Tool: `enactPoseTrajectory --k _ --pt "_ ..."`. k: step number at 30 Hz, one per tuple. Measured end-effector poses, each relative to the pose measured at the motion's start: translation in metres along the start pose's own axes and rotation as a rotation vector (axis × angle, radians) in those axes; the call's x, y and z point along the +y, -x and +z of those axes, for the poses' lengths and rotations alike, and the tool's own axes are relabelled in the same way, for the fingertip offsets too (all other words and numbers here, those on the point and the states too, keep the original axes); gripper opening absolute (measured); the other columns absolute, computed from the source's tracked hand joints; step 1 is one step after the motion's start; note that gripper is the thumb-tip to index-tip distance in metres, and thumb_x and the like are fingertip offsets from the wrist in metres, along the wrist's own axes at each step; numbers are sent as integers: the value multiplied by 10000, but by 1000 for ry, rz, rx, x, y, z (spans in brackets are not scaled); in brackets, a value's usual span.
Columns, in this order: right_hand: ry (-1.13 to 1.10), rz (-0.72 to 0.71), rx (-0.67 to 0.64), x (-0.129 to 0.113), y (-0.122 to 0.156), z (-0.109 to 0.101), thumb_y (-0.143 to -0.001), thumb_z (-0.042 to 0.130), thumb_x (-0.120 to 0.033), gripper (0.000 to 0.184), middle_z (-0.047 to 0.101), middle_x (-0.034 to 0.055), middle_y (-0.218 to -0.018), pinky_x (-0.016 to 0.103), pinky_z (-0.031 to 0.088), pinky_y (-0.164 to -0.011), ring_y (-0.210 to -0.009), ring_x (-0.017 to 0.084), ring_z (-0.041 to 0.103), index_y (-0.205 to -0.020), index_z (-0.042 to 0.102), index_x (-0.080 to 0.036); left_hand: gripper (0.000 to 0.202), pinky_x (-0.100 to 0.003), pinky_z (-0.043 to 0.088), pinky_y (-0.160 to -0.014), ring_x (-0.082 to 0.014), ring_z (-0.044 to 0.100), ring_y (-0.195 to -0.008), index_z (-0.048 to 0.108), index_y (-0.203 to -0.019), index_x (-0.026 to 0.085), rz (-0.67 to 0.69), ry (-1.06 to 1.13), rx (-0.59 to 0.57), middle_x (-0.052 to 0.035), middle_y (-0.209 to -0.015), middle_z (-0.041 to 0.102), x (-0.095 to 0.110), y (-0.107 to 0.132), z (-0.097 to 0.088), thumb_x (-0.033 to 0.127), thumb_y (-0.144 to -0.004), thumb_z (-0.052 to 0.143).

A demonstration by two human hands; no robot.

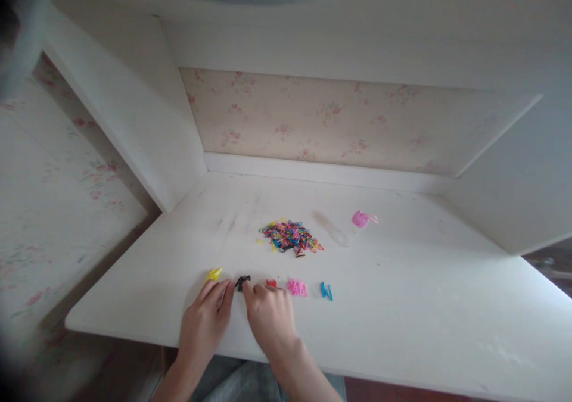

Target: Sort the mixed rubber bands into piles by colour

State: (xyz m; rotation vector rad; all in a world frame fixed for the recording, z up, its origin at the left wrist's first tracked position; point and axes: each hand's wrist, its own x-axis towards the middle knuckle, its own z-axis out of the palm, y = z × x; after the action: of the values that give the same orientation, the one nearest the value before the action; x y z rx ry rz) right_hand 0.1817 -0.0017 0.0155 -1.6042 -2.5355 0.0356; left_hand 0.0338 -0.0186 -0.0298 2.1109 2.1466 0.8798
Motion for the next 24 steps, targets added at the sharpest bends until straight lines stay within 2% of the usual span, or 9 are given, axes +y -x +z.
enactPoseTrajectory --k 3,9,16,24 --pt "17 -39 -58 -2 -5 -4 -862 517 -175 187 665 9 -742 185 365 -530 -657 146 643 -1032 558 -241 241 -235 488 -624 -141 659 -718 633 -957 236 -15 -33 -22 -28 -916 674 1 0 -1 342 -904 423" --pt "28 -36 -129 -4 -9 -11 -874 472 -146 255 680 27 -802 222 441 -613 -720 165 658 -1097 539 -251 223 -234 439 -525 -139 648 -642 634 -927 259 -24 -130 -77 -15 -871 677 6 -2 -3 317 -895 421" --pt "9 -35 -124 -4 -8 -13 -875 479 -163 188 679 14 -790 224 436 -588 -711 178 654 -1018 560 -253 235 -250 428 -537 -144 644 -657 631 -918 274 -30 -81 -113 -7 -879 683 6 -1 -5 324 -898 402" --pt "-9 -35 -102 -3 -7 -10 -868 473 -148 242 678 6 -794 217 416 -578 -696 174 652 -1063 534 -276 228 -256 441 -550 -145 647 -658 629 -934 282 -27 -37 -104 -6 -876 678 5 -1 -6 317 -901 406"
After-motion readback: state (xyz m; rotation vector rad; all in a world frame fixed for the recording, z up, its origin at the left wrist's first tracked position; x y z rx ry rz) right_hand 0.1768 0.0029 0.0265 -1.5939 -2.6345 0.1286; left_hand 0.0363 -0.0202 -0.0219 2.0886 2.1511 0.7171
